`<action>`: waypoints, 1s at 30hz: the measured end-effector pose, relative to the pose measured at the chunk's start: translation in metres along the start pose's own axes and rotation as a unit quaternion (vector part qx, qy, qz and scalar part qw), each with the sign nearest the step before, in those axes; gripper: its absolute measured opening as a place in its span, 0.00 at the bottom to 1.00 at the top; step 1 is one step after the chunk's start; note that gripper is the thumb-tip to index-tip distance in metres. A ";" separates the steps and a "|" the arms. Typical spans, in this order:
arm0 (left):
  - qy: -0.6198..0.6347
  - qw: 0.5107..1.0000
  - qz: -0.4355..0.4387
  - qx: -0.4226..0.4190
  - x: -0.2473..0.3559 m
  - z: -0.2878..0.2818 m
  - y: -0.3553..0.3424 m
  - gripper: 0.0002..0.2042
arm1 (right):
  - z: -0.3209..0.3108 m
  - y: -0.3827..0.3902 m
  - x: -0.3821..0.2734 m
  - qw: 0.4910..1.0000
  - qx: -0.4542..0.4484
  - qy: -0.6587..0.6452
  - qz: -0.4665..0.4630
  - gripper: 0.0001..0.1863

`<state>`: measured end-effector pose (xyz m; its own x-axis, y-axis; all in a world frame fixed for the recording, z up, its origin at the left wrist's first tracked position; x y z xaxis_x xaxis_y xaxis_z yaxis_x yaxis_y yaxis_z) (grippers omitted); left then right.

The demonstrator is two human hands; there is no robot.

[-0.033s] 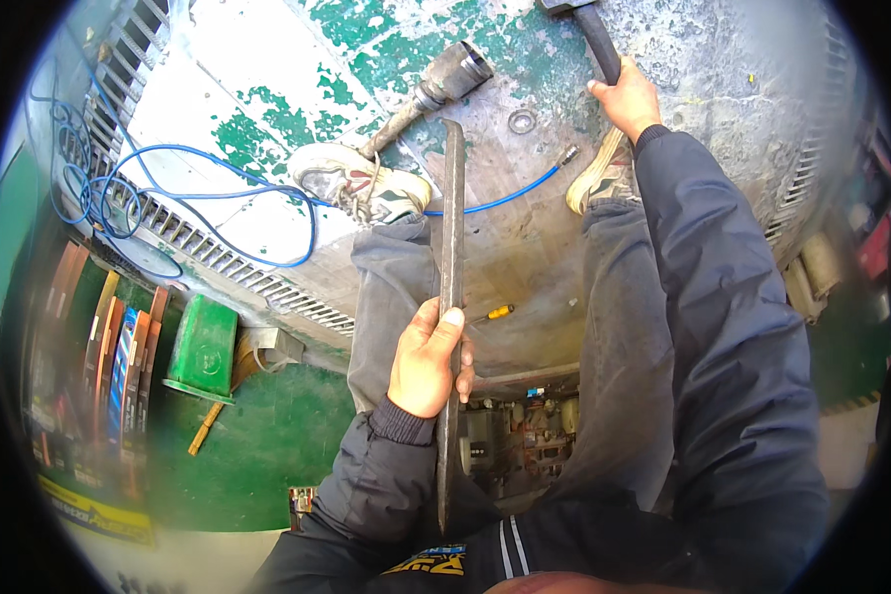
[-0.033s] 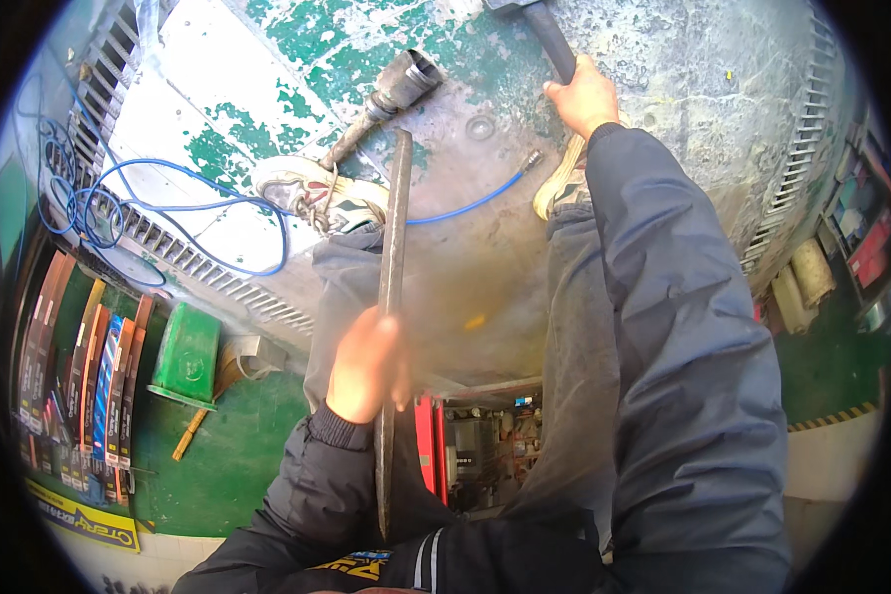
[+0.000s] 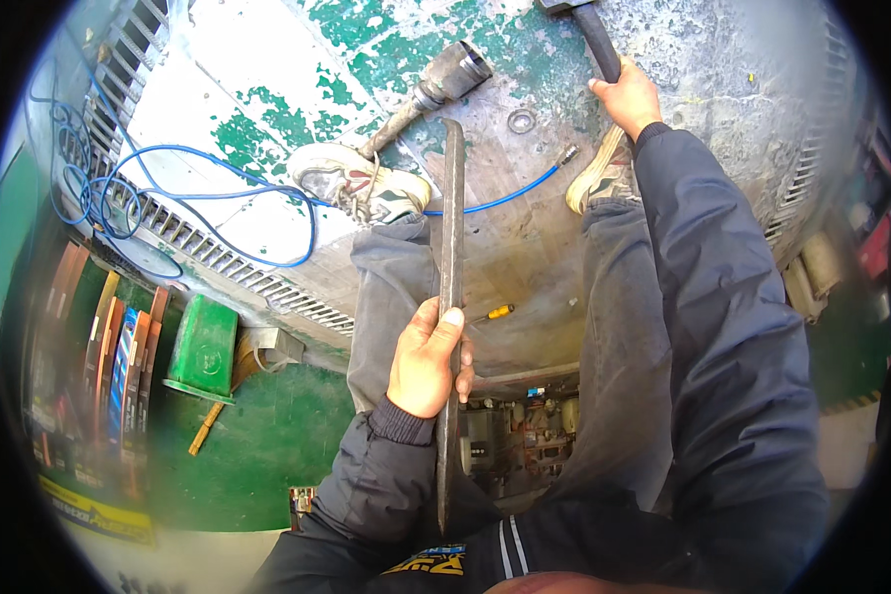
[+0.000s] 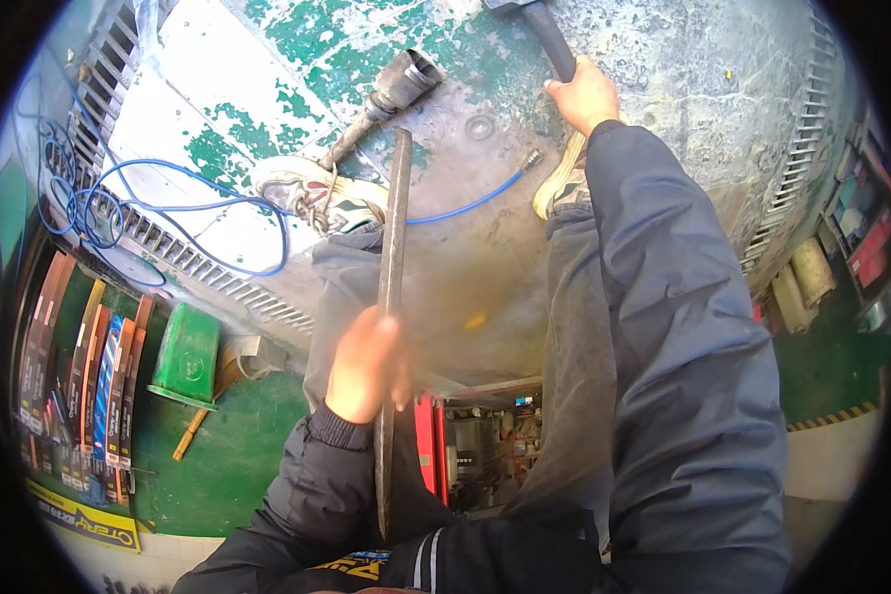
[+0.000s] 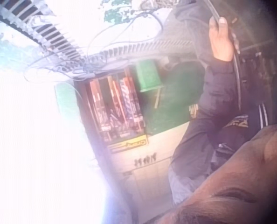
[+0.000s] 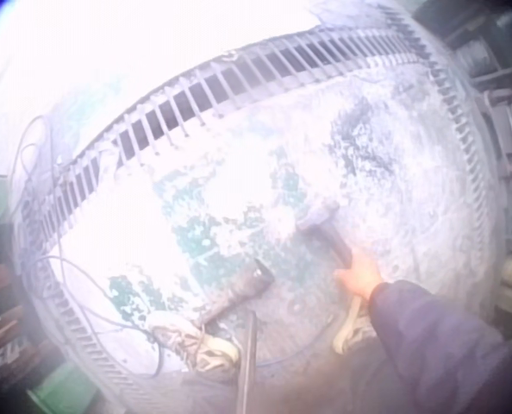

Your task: The person repeatedly strikes a long metal bar with a hammer while holding the bar steady with the other hand. The action is continuous and focused on the same object throughout the clip.

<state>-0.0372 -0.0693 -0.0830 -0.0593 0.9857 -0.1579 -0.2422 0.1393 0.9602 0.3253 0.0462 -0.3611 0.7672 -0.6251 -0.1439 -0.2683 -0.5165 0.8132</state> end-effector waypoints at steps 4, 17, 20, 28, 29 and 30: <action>-0.014 1.000 0.014 0.006 0.006 0.003 0.001 0.16 | 0.011 0.008 -0.010 0.958 -0.188 -0.214 -0.008 0.19; -0.063 0.997 0.036 0.028 0.015 -0.013 0.000 0.16 | -0.017 0.141 -0.043 0.853 -0.261 -0.448 0.067 0.18; -0.063 0.997 0.029 0.036 0.014 -0.015 0.001 0.17 | -0.018 0.202 -0.048 0.882 -0.252 -0.396 0.047 0.22; -0.054 0.997 0.027 0.041 0.015 -0.017 0.001 0.16 | 0.055 0.270 -0.106 0.886 -0.276 -0.368 0.061 0.22; -0.056 0.997 0.029 0.043 0.015 -0.017 0.000 0.15 | 0.062 0.269 -0.109 0.889 -0.280 -0.356 0.071 0.22; -0.064 0.996 0.032 0.050 0.015 -0.018 0.000 0.15 | 0.064 0.267 -0.106 0.884 -0.263 -0.372 0.105 0.21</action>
<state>-0.0558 -0.0564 -0.0891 0.0537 0.9960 -0.0708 -0.1437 0.0779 0.9866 0.1351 -0.0625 -0.1649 0.0846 -0.9878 -0.1307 0.0991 -0.1222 0.9875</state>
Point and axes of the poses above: each hand's wrist, its own y-axis away from the middle knuckle, its own z-axis out of the palm, x = y × z, the point moved 8 cm from there along -y, towards the middle knuckle, and after that the axes turned 5 degrees about -x, right-handed, at the moved point
